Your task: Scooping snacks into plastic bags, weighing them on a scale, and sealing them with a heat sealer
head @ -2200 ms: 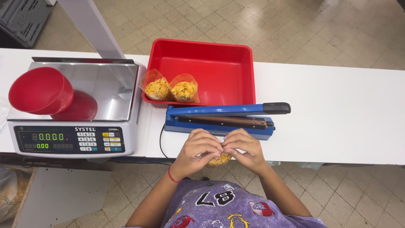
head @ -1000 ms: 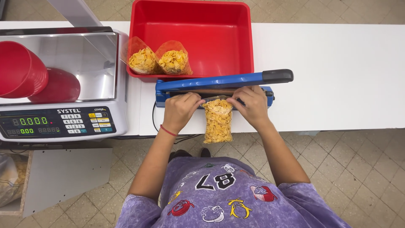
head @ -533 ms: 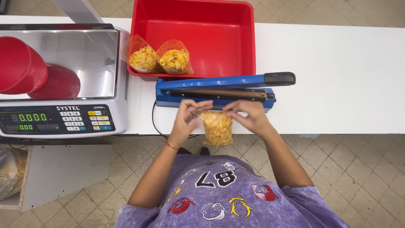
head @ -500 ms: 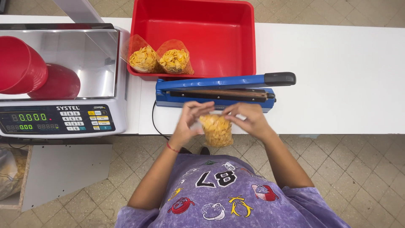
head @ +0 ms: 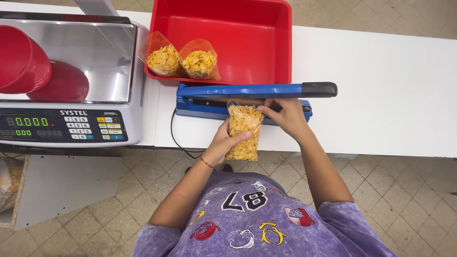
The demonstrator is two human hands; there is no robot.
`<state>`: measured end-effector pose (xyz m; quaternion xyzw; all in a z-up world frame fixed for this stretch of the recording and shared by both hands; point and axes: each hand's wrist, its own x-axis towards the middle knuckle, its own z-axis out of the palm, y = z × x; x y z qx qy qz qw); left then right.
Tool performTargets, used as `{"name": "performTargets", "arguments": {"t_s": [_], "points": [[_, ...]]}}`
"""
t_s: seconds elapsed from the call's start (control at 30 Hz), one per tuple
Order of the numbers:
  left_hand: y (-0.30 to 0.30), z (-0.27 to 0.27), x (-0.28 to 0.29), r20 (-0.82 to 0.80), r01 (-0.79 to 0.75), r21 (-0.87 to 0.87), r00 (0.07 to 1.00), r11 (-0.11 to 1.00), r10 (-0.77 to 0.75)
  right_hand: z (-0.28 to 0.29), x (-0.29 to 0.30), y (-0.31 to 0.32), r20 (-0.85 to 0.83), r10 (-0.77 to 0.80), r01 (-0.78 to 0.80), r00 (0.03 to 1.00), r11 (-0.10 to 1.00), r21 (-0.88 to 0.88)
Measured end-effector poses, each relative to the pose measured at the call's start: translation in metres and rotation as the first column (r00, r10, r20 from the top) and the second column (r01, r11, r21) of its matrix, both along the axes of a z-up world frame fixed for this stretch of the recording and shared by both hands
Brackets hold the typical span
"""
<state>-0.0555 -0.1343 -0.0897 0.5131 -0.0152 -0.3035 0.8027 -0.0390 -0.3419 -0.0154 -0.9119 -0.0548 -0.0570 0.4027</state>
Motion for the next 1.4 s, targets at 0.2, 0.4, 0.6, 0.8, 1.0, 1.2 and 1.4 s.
{"name": "performTargets", "arguments": {"t_s": [0.2, 0.4, 0.6, 0.8, 1.0, 1.2, 1.4], "points": [[-0.008, 0.020, -0.004, -0.156, -0.065, -0.064, 0.986, 0.996, 0.054, 0.006, 0.004, 0.003, -0.107, -0.080, 0.084, 0.991, 0.996, 0.031], [-0.004, 0.028, -0.006, -0.165, -0.032, -0.061, 0.986, 0.998, 0.022, -0.002, 0.011, 0.001, -0.100, -0.093, 0.094, 0.991, 0.996, 0.005], [-0.004, 0.026, -0.004, -0.203, -0.036, -0.078, 0.979, 0.996, 0.020, 0.002, 0.011, 0.001, -0.102, -0.072, 0.076, 0.992, 0.996, 0.043], [0.000, 0.021, 0.000, -0.220, -0.042, -0.119, 0.975, 0.992, 0.015, -0.009, 0.015, -0.003, -0.050, -0.115, 0.111, 0.992, 0.991, -0.078], [0.001, 0.026, 0.001, -0.238, -0.056, -0.118, 0.971, 0.991, 0.027, -0.022, 0.016, -0.007, 0.031, -0.120, 0.124, 0.992, 0.971, -0.205], [0.002, 0.029, 0.000, -0.245, -0.057, -0.121, 0.969, 0.991, 0.026, -0.026, 0.012, -0.013, 0.316, -0.015, 0.129, 0.949, 0.930, -0.345], [0.003, 0.031, 0.002, -0.215, -0.038, -0.126, 0.977, 0.991, 0.010, -0.015, 0.002, -0.010, 0.402, 0.352, -0.322, 0.845, 0.936, -0.144]]}}
